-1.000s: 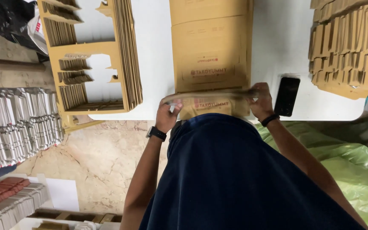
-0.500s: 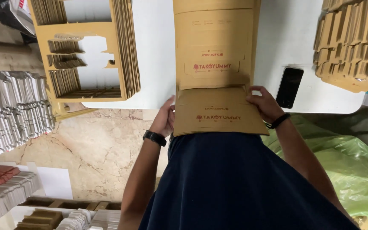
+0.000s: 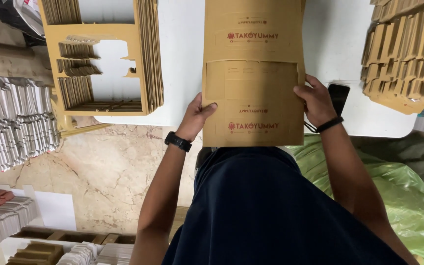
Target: Folding cardboard sheets into boxes and placing metallic liners inside them at a packaging station.
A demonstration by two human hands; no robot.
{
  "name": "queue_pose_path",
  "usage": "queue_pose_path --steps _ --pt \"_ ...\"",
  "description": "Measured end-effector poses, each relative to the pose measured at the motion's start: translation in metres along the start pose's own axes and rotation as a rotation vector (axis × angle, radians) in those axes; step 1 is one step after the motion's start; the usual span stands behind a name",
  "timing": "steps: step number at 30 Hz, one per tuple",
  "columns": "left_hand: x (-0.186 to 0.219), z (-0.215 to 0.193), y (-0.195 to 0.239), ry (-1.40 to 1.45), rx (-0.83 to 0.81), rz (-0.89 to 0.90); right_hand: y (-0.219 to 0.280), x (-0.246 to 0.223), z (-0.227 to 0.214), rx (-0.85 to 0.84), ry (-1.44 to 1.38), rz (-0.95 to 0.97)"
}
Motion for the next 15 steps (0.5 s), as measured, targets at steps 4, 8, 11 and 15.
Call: queue_pose_path --steps 4,8,11,15 --pt "-0.088 -0.015 -0.026 -0.014 0.081 -0.152 -0.046 0.063 -0.009 0.029 0.160 0.082" --pt "-0.150 -0.030 -0.024 -0.308 -0.001 -0.263 -0.059 0.083 -0.023 0.102 0.407 0.070" --pt "-0.141 -0.027 -0.002 -0.507 -0.056 -0.327 -0.050 0.069 -0.021 0.153 0.526 0.054" --pt "-0.150 -0.028 -0.002 -0.674 -0.023 -0.346 -0.049 0.066 -0.022 0.229 0.666 0.013"
Point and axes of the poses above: each hand's wrist, its own y-axis away from the middle knuckle, its own z-axis out of the palm, x = y × z, the point moved 9 cm from there along -y, towards the middle knuckle, and after that the axes turned 6 degrees about -y, right-handed, at the moved point
